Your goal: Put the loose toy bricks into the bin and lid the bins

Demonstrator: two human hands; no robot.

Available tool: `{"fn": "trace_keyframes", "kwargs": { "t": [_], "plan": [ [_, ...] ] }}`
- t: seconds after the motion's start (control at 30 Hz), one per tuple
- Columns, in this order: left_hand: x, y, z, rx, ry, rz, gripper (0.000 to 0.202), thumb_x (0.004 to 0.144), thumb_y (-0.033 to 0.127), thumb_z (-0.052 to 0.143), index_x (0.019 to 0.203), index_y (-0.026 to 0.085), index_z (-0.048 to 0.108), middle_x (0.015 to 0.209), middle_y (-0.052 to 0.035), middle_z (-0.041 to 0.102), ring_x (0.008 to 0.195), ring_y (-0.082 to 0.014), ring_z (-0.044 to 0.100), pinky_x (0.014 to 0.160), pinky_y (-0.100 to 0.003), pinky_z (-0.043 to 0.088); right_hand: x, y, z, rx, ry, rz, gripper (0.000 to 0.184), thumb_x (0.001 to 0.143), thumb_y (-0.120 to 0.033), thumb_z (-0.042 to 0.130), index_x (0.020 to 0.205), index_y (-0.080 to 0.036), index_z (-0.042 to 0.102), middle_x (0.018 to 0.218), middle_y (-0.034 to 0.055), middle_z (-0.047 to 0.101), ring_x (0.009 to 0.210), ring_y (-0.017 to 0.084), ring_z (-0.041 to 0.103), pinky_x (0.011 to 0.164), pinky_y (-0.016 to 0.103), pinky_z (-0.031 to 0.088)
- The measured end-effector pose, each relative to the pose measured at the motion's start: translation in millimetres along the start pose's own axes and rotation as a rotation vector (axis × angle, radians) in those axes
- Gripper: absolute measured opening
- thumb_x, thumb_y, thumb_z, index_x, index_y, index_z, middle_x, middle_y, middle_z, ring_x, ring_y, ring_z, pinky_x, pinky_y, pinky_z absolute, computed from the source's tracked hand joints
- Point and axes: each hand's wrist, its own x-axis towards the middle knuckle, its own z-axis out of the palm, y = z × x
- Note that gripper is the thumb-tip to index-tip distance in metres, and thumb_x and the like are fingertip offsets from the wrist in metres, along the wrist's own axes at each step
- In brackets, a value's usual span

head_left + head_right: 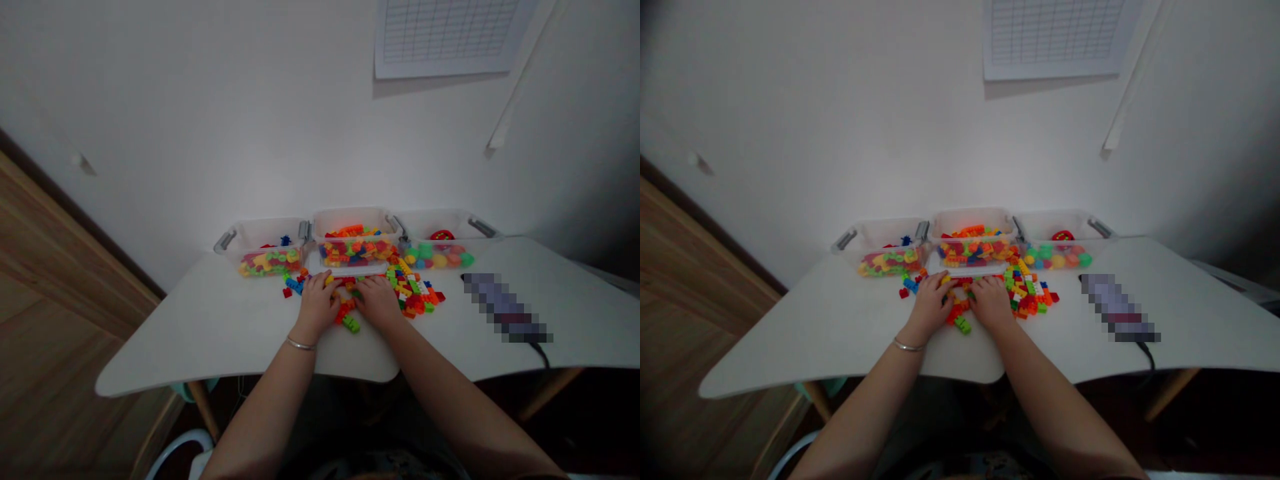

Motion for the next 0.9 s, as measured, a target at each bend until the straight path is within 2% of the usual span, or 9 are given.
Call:
{"fn": "trace_keyframes", "kwargs": {
  "t": [0.17,0.27,0.33,0.43,0.57,0.73,0.83,0.9],
  "plan": [
    [0,1,-2.4,-0.076,0.044,0.019,0.039,0.078,0.016,0.057,0.116,0.023,0.062,0.134,-0.0104,0.051,0.124,-0.0259,0.046,0.109,-0.050,0.031,-2,5,3,0.197,0.171,0.095,0.017,0.077,-0.018,0.059,0.094,-0.018,0.060,0.092,0.0089,0.065,0.093,0.025,0.057,0.083,0.038,0.044],
    [0,3,-4.8,-0.134,0.025,0.076,0.030,0.083,0.018,0.054,0.111,0.021,0.065,0.126,-0.0085,0.058,0.119,-0.0235,0.048,0.106,-0.044,0.036,-3,3,6,0.313,0.243,0.003,0.014,0.079,-0.017,0.057,0.093,-0.018,0.058,0.092,0.0088,0.065,0.092,0.024,0.058,0.083,0.038,0.046],
    [0,5,-6.3,-0.159,-0.001,0.103,0.026,0.086,0.021,0.052,0.108,0.021,0.066,0.117,-0.0071,0.064,0.117,-0.0229,0.049,0.105,-0.044,0.036,-4,0,8,0.364,0.256,-0.089,0.014,0.080,-0.015,0.056,0.093,-0.020,0.058,0.094,0.0080,0.065,0.093,0.023,0.058,0.085,0.039,0.047],
    [0,8,-7.0,-0.185,-0.022,0.066,0.022,0.088,0.025,0.052,0.104,0.021,0.067,0.108,-0.0062,0.067,0.112,-0.0229,0.052,0.106,-0.047,0.034,-5,-5,11,0.377,0.255,-0.191,0.018,0.079,-0.011,0.054,0.095,-0.021,0.057,0.098,0.0077,0.066,0.095,0.023,0.060,0.088,0.041,0.048],
    [2,9,-6.3,-0.226,-0.015,0.018,0.016,0.085,0.027,0.057,0.096,0.021,0.069,0.099,-0.0056,0.068,0.102,-0.0219,0.056,0.102,-0.046,0.037,-5,-7,12,0.348,0.236,-0.234,0.027,0.078,-0.009,0.053,0.102,-0.021,0.056,0.102,0.0088,0.065,0.098,0.023,0.060,0.089,0.043,0.048],
    [4,4,-4.4,-0.248,0.100,-0.037,0.014,0.082,0.025,0.061,0.094,0.020,0.069,0.095,-0.0064,0.068,0.097,-0.0224,0.058,0.096,-0.044,0.042,-6,-4,10,0.349,0.213,-0.168,0.023,0.079,-0.016,0.056,0.102,-0.019,0.057,0.102,0.0105,0.064,0.098,0.025,0.058,0.087,0.042,0.048],
    [3,-2,-3.7,-0.333,0.257,-0.111,0.018,0.084,0.027,0.059,0.100,0.021,0.065,0.098,-0.0062,0.067,0.100,-0.0217,0.059,0.097,-0.044,0.042,-6,-3,8,0.361,0.158,-0.132,0.019,0.080,-0.018,0.057,0.099,-0.020,0.058,0.100,0.0092,0.064,0.096,0.025,0.057,0.085,0.040,0.048],
    [4,-7,-6.4,-0.454,0.384,-0.177,0.019,0.086,0.028,0.057,0.102,0.021,0.061,0.099,-0.0063,0.066,0.097,-0.0197,0.061,0.092,-0.040,0.046,-7,-3,5,0.373,0.130,-0.126,0.015,0.080,-0.018,0.057,0.094,-0.020,0.059,0.095,0.0076,0.064,0.093,0.024,0.056,0.083,0.039,0.047]
  ]
}}
